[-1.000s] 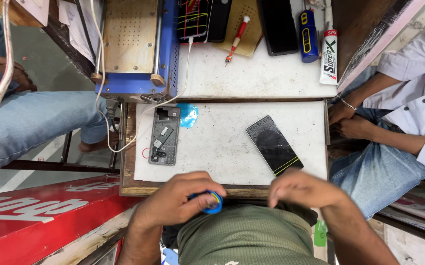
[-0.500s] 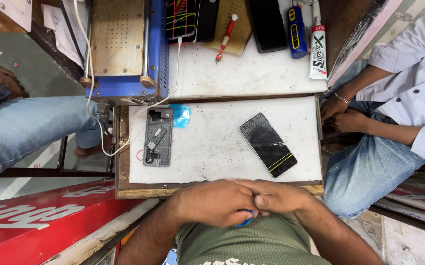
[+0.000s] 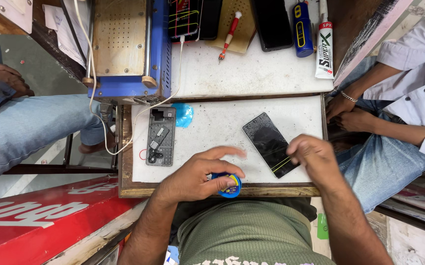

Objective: The person works at a repair bench on a smartphone screen replacement. They first handle a phone in a screen-separation machine, then once the broken screen is removed they peel and apply adhesive tape around the phone frame while a coworker holds the phone steady, pressing the tape into place by hand.

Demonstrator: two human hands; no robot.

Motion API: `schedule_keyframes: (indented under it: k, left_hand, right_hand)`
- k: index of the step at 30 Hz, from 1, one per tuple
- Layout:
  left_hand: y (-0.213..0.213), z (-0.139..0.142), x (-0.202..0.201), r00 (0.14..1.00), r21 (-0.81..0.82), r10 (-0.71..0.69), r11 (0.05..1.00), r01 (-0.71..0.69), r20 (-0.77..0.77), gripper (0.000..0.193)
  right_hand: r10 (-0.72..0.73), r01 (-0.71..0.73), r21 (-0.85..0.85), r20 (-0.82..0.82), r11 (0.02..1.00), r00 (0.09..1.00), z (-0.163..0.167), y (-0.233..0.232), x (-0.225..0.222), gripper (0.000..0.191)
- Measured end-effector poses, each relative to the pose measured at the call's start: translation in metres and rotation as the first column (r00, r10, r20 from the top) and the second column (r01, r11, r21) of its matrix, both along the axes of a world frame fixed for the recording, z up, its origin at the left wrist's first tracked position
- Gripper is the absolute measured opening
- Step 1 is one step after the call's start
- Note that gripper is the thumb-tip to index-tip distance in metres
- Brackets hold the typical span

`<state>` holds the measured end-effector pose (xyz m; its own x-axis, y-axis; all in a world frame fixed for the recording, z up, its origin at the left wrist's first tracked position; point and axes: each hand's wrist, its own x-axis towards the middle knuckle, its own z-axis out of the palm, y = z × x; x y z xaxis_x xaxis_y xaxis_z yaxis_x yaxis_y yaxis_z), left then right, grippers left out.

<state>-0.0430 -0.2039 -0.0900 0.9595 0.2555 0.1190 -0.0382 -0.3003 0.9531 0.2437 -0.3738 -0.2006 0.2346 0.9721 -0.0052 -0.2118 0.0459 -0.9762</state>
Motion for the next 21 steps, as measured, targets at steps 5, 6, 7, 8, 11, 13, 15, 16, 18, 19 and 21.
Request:
schedule_keyframes:
  k: [5,6,7,8,11,13,15,16,18,19,21]
  left_hand:
    - [0.003,-0.012,-0.001,0.987,0.028,0.124,0.992,-0.122,-0.1,0.044]
    - [0.004,-0.016,0.0,0.982,0.028,0.151,0.988,-0.149,-0.115,0.041]
    - [0.005,-0.02,0.001,0.97,0.017,0.196,0.981,-0.196,-0.145,0.041]
    - [0.007,-0.024,0.002,0.954,0.004,0.239,0.97,-0.242,-0.179,0.041]
    - [0.012,-0.036,0.005,0.908,-0.054,0.309,0.94,-0.337,-0.283,0.042]
    - [0.02,-0.043,0.005,0.888,-0.035,0.329,0.933,-0.359,-0.322,0.043]
    - [0.026,-0.047,0.005,0.872,0.016,0.338,0.935,-0.355,-0.355,0.044]
    - [0.03,-0.049,0.005,0.859,0.019,0.35,0.929,-0.37,-0.372,0.042]
    - [0.039,-0.052,0.008,0.836,0.034,0.378,0.916,-0.399,-0.398,0.037]
    - [0.043,-0.054,0.012,0.854,0.086,0.379,0.924,-0.374,-0.358,0.034]
    - [0.049,-0.057,0.021,0.883,0.193,0.379,0.922,-0.335,-0.278,0.028]
  right_hand:
    - [-0.116,0.164,0.226,-0.212,0.96,0.97,0.022,0.01,0.021,0.029]
    - [-0.121,0.201,0.214,-0.335,0.956,0.934,0.025,0.009,0.025,0.026]
    - [-0.127,0.237,0.193,-0.454,0.952,0.882,0.026,0.009,0.028,0.024]
    - [-0.089,0.251,0.216,-0.565,0.944,0.82,0.026,0.009,0.031,0.026]
    - [0.064,0.27,0.273,-0.804,0.923,0.591,0.018,0.007,0.041,0.035]
    - [0.174,0.222,0.335,-0.828,0.915,0.533,0.011,0.009,0.049,0.04]
    - [0.189,0.156,0.355,-0.764,0.922,0.617,0.012,0.013,0.055,0.038]
    - [0.1,0.103,0.324,-0.553,0.94,0.827,0.014,0.016,0.056,0.034]
    - [-0.108,0.067,0.183,0.226,0.981,0.968,0.018,0.022,0.057,0.026]
    - [-0.147,0.114,0.093,0.682,0.989,0.717,0.023,0.026,0.054,0.025]
    - [-0.042,0.019,0.037,0.902,0.999,0.43,0.034,0.037,0.045,0.022]
